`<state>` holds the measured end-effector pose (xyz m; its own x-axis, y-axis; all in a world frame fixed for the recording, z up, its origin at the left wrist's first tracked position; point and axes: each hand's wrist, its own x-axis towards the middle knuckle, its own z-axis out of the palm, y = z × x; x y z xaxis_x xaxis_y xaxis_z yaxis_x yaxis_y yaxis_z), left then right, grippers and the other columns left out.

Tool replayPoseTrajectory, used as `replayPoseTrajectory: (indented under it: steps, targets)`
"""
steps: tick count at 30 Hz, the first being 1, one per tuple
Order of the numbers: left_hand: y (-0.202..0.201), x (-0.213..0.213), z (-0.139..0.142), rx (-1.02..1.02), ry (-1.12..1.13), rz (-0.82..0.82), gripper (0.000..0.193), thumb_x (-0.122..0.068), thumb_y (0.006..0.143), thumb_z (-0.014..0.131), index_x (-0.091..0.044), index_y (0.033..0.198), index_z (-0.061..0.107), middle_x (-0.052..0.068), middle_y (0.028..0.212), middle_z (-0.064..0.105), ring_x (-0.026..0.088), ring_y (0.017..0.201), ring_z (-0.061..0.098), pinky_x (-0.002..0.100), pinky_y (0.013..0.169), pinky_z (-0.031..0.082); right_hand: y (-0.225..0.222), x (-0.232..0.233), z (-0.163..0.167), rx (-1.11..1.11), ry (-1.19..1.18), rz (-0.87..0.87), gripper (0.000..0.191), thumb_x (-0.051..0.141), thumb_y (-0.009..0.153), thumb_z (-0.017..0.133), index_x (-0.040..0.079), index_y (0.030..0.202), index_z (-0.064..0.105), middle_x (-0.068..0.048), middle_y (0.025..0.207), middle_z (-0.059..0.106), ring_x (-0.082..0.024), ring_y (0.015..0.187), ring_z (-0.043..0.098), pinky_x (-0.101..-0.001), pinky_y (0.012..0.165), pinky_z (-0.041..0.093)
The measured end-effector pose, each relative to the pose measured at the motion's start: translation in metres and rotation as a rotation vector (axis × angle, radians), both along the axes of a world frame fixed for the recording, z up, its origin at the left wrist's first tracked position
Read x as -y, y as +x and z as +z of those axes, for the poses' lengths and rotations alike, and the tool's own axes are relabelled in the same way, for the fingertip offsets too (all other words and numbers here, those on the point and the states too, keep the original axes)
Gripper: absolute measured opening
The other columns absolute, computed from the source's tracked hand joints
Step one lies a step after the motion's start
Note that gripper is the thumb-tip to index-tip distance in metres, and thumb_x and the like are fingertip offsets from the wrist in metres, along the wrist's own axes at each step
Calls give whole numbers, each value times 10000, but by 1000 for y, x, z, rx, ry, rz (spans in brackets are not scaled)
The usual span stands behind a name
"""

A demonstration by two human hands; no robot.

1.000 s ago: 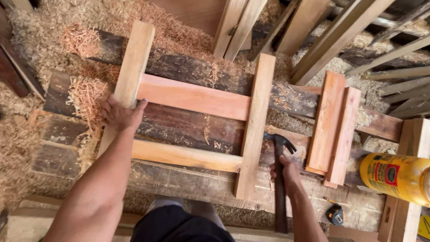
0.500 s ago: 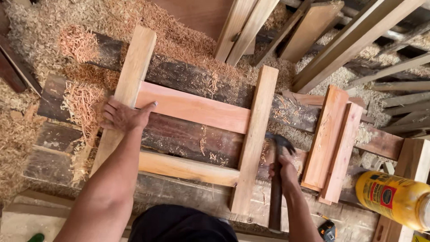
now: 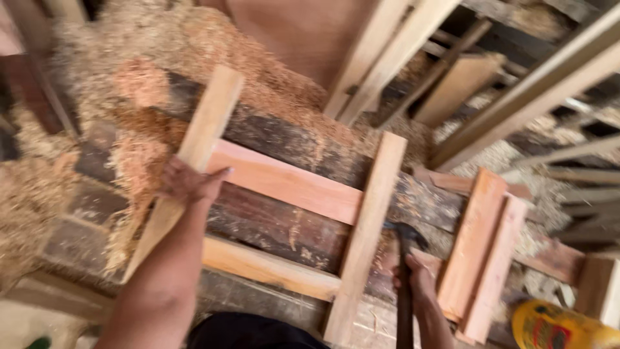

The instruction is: The person applies wood glue to two vertical wooden pieces, then joins them with a horizontal crosspiece and hammers the joints. Additional crosspieces are added and hammered into place to form a rectangular wooden frame.

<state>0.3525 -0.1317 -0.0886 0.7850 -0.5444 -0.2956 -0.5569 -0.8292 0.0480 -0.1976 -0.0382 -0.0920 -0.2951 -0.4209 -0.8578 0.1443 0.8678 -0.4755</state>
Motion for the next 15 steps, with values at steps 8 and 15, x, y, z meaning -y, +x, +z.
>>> replayPoseTrajectory:
  steps: [8, 15]
  targets:
    - [14, 2, 11, -240, 13, 99, 1534, -903, 535, 771, -64, 1586, 33, 204, 1664, 85, 376, 1537, 68, 644, 1194, 45, 47, 25, 34, -138, -130, 5, 230, 293, 1079, 385, 95, 1052, 501, -104, 707, 551, -247, 524, 500, -415, 463, 428]
    - [25, -22, 22, -307, -125, 91, 1414, -739, 548, 842, -107, 1622, 175, 153, 1629, 295, 349, 1572, 218, 559, 1324, 112, 179, 67, 76, -138, -328, 465, 212, 245, 1058, 503, 35, 1067, 531, -91, 628, 527, -222, 434, 492, -386, 367, 394]
